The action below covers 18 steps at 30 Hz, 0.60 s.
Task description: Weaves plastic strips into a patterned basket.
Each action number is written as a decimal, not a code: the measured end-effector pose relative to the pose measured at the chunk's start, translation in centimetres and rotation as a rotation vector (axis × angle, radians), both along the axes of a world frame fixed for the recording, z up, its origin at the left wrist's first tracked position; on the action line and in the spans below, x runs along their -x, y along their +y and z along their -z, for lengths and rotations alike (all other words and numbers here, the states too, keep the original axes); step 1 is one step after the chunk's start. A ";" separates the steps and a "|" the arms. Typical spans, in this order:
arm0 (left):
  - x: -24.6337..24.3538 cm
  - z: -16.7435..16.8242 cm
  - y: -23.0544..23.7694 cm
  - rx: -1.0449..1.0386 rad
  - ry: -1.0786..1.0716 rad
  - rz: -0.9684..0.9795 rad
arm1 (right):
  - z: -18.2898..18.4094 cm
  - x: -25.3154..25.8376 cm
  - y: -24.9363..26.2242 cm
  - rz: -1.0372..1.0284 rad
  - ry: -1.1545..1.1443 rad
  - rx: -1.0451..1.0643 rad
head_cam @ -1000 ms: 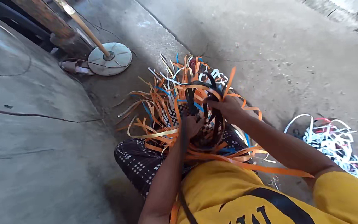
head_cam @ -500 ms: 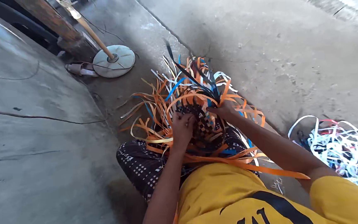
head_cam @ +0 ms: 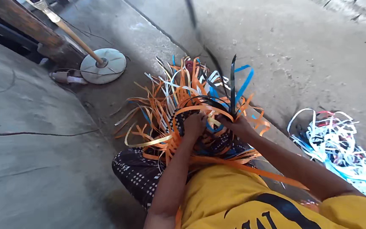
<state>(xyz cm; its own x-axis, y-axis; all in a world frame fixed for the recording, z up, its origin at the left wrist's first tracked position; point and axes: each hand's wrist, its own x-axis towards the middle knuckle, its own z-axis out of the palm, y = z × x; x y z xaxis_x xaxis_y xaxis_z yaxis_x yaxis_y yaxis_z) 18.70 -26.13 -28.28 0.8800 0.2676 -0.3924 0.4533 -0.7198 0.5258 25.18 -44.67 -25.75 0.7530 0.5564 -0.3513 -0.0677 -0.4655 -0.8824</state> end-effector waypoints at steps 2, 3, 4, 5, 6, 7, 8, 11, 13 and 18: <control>0.1 -0.2 -0.1 0.016 0.036 0.037 | 2.0 -0.6 0.1 -0.019 0.214 0.100; 0.3 -0.3 -0.1 0.035 0.021 0.082 | 2.1 -0.7 0.6 -0.008 0.297 0.097; 0.5 -0.3 -0.1 0.064 -0.011 0.120 | 1.6 -0.9 1.3 0.012 0.351 0.066; 0.7 0.0 -0.1 0.097 -0.053 0.132 | 0.8 -1.2 2.1 0.029 0.385 0.018; 0.9 0.2 -0.1 0.122 -0.089 0.124 | -0.1 -1.6 2.9 0.039 0.388 -0.029; 1.1 0.4 0.0 0.140 -0.120 0.108 | -1.1 -2.2 3.7 0.035 0.363 -0.091; 1.3 0.5 0.0 0.151 -0.142 0.089 | -2.6 -2.7 4.5 0.012 0.326 -0.163; 1.6 0.1 -0.1 0.162 -0.118 0.040 | -8.5 -3.2 6.4 -0.086 0.226 -0.393; 1.9 -0.3 -0.1 0.187 -0.134 -0.020 | -11.3 -3.1 6.7 -0.178 0.213 -0.531; 2.1 1.9 1.7 0.296 -0.055 -0.098 | -6.4 -4.9 6.6 -0.352 -0.017 -0.075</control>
<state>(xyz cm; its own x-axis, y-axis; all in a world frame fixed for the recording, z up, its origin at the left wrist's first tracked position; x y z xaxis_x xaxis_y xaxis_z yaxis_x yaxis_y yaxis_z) 16.60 -24.41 -30.19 0.8777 0.2332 -0.4187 0.4781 -0.4863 0.7314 30.03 -38.08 -19.40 0.5163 0.8063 -0.2887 0.0999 -0.3915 -0.9148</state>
